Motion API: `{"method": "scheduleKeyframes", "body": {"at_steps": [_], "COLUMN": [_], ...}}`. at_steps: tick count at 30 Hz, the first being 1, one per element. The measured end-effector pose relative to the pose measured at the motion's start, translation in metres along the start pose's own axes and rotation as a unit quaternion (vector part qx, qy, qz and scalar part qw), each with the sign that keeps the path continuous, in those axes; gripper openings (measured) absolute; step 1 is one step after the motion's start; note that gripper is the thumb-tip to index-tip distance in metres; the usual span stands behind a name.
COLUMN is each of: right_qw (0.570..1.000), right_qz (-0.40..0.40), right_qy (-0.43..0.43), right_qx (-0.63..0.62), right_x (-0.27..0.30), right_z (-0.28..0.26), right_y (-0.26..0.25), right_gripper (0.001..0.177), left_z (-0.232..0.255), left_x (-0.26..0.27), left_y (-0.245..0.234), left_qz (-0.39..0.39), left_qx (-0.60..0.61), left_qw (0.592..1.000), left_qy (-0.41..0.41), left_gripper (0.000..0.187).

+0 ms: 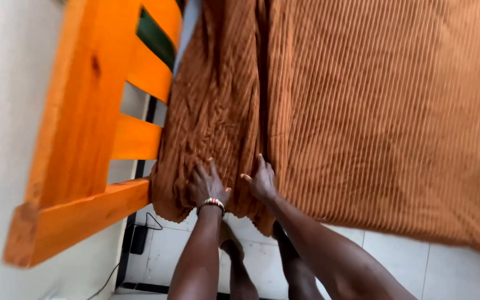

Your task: Straighten the duvet and fold the top sheet of a bed to make it.

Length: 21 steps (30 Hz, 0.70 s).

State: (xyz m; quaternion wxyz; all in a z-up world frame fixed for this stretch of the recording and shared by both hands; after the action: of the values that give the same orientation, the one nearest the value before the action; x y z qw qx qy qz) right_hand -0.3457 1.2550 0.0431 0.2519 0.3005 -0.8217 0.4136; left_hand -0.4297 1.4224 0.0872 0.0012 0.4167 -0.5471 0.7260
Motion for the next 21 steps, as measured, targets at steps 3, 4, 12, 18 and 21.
{"method": "scheduleKeyframes", "body": {"at_steps": [3, 4, 12, 18, 21], "right_qw": [0.998, 0.998, 0.996, 0.961, 0.923], "right_qz": [0.028, 0.035, -0.025, 0.056, 0.179], "right_qy": [0.027, 0.023, 0.079, -0.173, -0.212], "right_qx": [0.044, 0.051, -0.031, 0.208, 0.267], "right_x": [-0.001, -0.004, -0.026, 0.020, 0.027], "right_z": [-0.012, -0.013, -0.024, -0.101, -0.106], "right_y": [0.000, 0.000, 0.081, 0.127, 0.112], "right_gripper": [0.099, 0.082, 0.067, 0.020, 0.040], "left_z": [0.005, 0.002, -0.027, -0.084, -0.092], "left_x": [-0.018, -0.031, -0.113, -0.161, -0.144], "left_y": [0.031, 0.053, 0.143, 0.175, 0.202], "left_qz": [-0.073, 0.052, -0.105, -0.173, -0.196], "left_qx": [-0.141, -0.182, -0.172, -0.244, -0.200], "left_qw": [0.980, 0.963, 0.964, 0.949, 0.956], "left_qy": [0.121, 0.190, 0.174, 0.099, 0.093], "left_gripper": [0.090, 0.065, 0.011, 0.024, 0.032]}}
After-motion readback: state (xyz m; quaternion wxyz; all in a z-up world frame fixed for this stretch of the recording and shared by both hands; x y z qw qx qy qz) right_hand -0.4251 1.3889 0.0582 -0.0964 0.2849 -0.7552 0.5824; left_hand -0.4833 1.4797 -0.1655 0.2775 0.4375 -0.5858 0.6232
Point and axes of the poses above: each hand's wrist, its own x-axis away from the middle knuckle, its own y-axis out of the palm, z = x × y, the point moved 7 cm from there along -x, towards the middle knuckle, and after that the axes turned 8 degrees about -z, right-handed, at the moved point
